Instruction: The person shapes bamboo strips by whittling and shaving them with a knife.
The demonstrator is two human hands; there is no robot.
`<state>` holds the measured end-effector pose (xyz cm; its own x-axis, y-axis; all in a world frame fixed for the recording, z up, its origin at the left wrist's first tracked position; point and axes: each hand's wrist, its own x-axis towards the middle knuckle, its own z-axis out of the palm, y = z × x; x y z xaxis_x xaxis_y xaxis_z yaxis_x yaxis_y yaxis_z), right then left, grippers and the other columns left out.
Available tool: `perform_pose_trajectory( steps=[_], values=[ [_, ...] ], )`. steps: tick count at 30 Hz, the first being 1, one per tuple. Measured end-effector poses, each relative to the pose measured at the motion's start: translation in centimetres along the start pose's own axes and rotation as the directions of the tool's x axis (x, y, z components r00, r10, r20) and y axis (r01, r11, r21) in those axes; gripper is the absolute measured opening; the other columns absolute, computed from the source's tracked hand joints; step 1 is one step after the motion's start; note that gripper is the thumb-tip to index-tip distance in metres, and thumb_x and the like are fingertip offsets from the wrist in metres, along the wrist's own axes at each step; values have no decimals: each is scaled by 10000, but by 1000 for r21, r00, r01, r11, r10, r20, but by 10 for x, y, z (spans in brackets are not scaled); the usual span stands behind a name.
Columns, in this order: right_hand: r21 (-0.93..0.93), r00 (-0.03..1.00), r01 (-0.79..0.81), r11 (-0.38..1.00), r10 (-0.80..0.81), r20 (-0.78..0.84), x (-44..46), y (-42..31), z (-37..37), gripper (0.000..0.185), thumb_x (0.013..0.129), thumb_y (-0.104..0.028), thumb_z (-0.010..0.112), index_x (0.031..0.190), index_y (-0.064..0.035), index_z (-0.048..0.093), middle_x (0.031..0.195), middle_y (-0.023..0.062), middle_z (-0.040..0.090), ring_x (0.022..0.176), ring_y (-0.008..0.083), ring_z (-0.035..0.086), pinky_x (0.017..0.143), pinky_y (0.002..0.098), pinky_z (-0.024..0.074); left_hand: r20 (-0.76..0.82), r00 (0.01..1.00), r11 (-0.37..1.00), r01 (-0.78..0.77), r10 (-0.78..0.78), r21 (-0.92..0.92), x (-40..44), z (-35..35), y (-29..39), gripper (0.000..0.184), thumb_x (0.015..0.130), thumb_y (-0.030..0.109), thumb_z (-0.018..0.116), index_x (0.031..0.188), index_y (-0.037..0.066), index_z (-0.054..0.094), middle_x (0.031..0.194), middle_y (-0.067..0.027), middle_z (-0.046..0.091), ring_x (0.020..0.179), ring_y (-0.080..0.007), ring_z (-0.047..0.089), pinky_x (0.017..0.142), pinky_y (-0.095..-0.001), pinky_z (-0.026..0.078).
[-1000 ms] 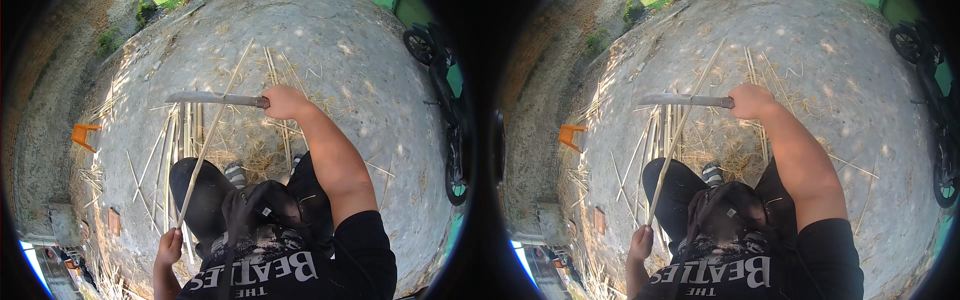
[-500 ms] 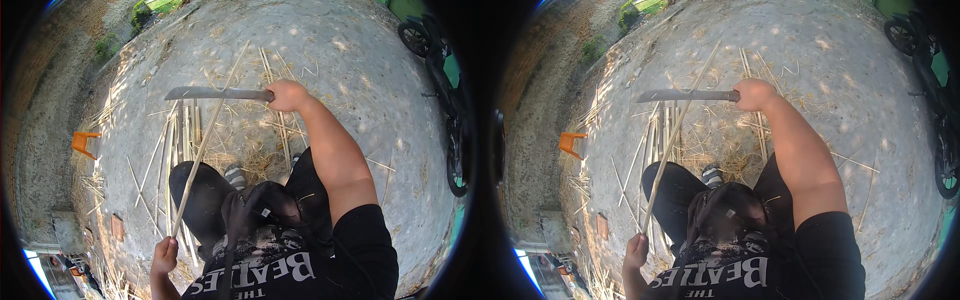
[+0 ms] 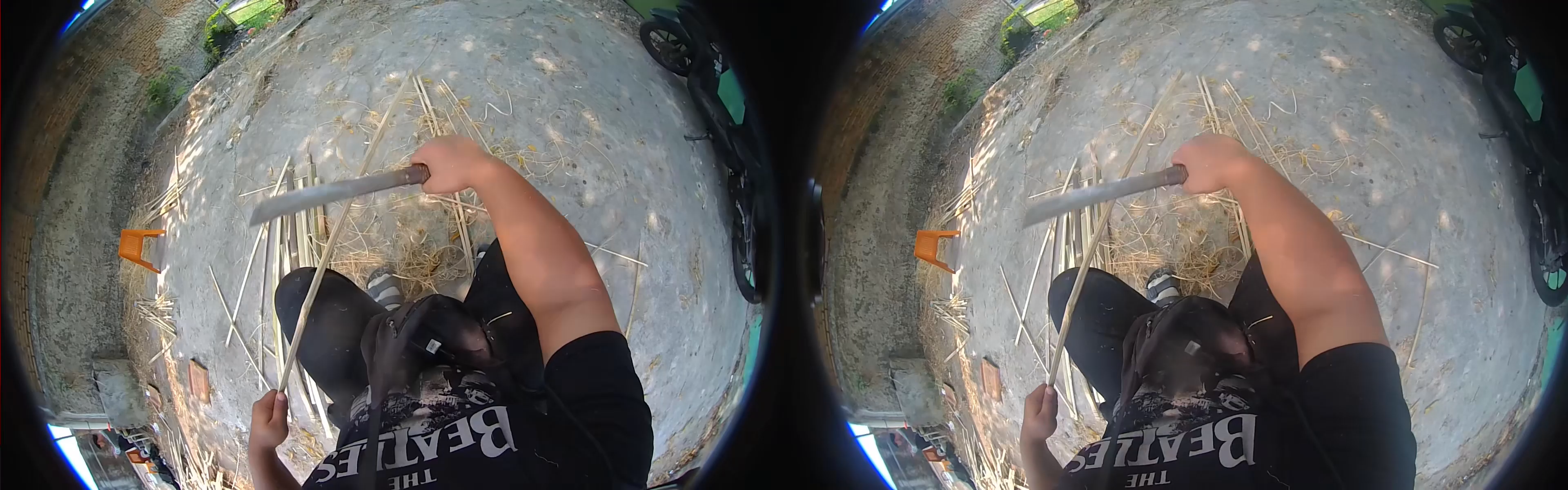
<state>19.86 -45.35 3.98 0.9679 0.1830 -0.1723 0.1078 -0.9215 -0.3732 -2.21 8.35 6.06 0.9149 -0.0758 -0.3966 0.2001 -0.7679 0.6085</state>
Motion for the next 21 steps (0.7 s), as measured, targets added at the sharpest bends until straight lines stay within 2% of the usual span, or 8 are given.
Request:
perform_pose_trajectory(
  steps=[1,3,7,10,13,16,19,21],
  values=[
    [34,992,-107,994,109,-65,5,18,-2,205,790,-251,693,953,-136,739,931,114,732,909,334,705,792,464,557,3,1000,1000,6,-6,-19,-8,-9,-4,408,1098,243,484,762,16,529,598,8,466,598,-69,401,513,-312,335],
    [94,983,-150,984,159,-89,6,32,-3,216,794,-262,695,959,-130,742,939,119,733,921,335,706,796,460,558,31,999,999,-31,31,-13,-13,-5,18,408,1099,241,480,760,19,531,601,4,472,598,-68,402,512,-315,334],
    [147,966,-230,962,244,-83,4,24,-3,236,801,-271,691,978,-124,745,964,130,736,951,333,710,806,461,558,-11,998,998,-68,68,-5,3,1,23,392,1099,235,482,776,19,535,611,1,483,600,-68,408,518,-311,343],
    [87,998,-61,994,60,12,-5,-4,0,224,794,-252,678,968,-129,746,966,123,738,965,328,713,808,473,559,-1,997,997,-75,75,-12,11,11,25,385,1099,239,488,789,13,529,615,-6,490,595,-80,417,523,-314,354],
    [36,994,38,999,-42,96,-14,-27,-5,218,773,-223,673,958,-135,746,960,108,741,957,324,715,807,477,561,1,994,994,-113,113,-2,18,17,33,397,1098,241,496,774,12,514,601,-10,475,583,-84,407,512,-322,346],
    [-111,983,182,977,-177,53,-12,-38,6,228,753,-204,670,960,-140,743,944,95,743,946,321,716,804,474,561,-15,987,986,-161,162,47,17,11,29,417,1093,248,511,750,11,500,583,-9,452,576,-82,393,502,-327,334],
    [-27,995,103,994,-104,-6,-10,-20,-2,159,755,-219,687,889,-139,715,850,109,710,850,344,696,734,489,533,-33,989,981,-142,147,131,3,-5,23,433,1088,248,519,726,12,486,570,-13,440,574,-80,387,496,-328,327],
    [160,980,-137,978,157,-120,10,34,2,175,765,-238,695,898,-126,717,858,120,711,858,350,695,749,477,540,-38,998,995,-46,49,85,-16,-21,10,424,1086,242,514,725,19,498,569,-8,435,578,-74,374,494,-320,321]
  ],
)
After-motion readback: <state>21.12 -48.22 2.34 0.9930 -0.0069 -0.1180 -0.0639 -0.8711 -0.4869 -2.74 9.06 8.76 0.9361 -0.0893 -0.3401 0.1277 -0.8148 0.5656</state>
